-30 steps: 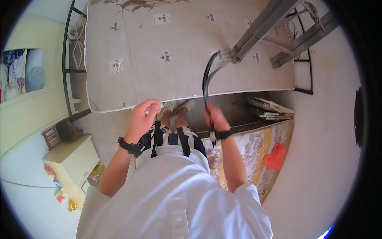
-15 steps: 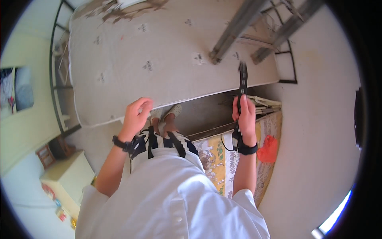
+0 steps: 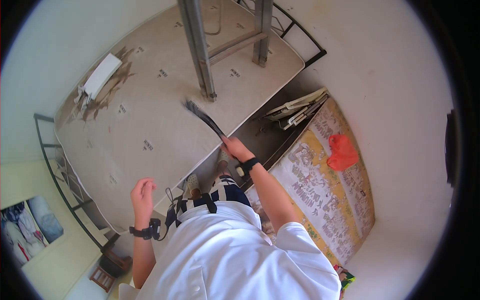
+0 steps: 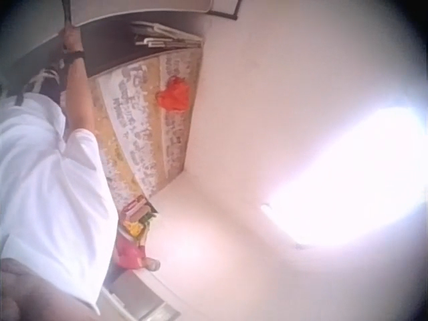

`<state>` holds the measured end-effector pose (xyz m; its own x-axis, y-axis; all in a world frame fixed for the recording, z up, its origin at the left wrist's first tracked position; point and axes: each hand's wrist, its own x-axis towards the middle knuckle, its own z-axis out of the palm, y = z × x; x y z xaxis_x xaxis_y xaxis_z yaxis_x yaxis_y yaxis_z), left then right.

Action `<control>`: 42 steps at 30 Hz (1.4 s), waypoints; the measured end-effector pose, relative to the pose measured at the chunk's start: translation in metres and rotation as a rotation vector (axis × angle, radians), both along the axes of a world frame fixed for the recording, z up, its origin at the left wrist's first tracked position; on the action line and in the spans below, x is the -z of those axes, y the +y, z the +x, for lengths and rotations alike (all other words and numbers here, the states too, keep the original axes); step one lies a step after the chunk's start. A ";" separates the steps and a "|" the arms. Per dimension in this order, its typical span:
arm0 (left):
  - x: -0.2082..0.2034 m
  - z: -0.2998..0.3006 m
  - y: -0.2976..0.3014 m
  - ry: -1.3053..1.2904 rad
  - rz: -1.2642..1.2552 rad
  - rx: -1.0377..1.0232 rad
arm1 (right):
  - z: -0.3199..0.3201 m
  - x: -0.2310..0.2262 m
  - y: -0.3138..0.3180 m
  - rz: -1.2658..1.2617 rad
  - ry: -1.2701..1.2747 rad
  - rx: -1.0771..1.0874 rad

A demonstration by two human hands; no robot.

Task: The person picks up a stool and a belt from near a bed, then lifts a metal ladder off the mattress and moves it to the floor.

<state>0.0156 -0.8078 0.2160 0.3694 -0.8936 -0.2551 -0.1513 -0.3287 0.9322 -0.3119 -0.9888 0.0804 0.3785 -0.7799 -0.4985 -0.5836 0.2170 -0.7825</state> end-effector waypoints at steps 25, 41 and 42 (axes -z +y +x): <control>-0.034 -0.200 -0.199 -0.294 0.031 0.210 | -0.174 -0.290 -0.290 -0.484 -0.976 0.166; -0.015 -0.211 -0.218 -0.258 0.064 0.329 | -0.297 0.011 -0.065 0.653 -0.114 0.691; -0.016 -0.214 -0.216 -0.300 0.044 0.380 | -0.298 0.008 -0.080 0.491 -0.111 0.568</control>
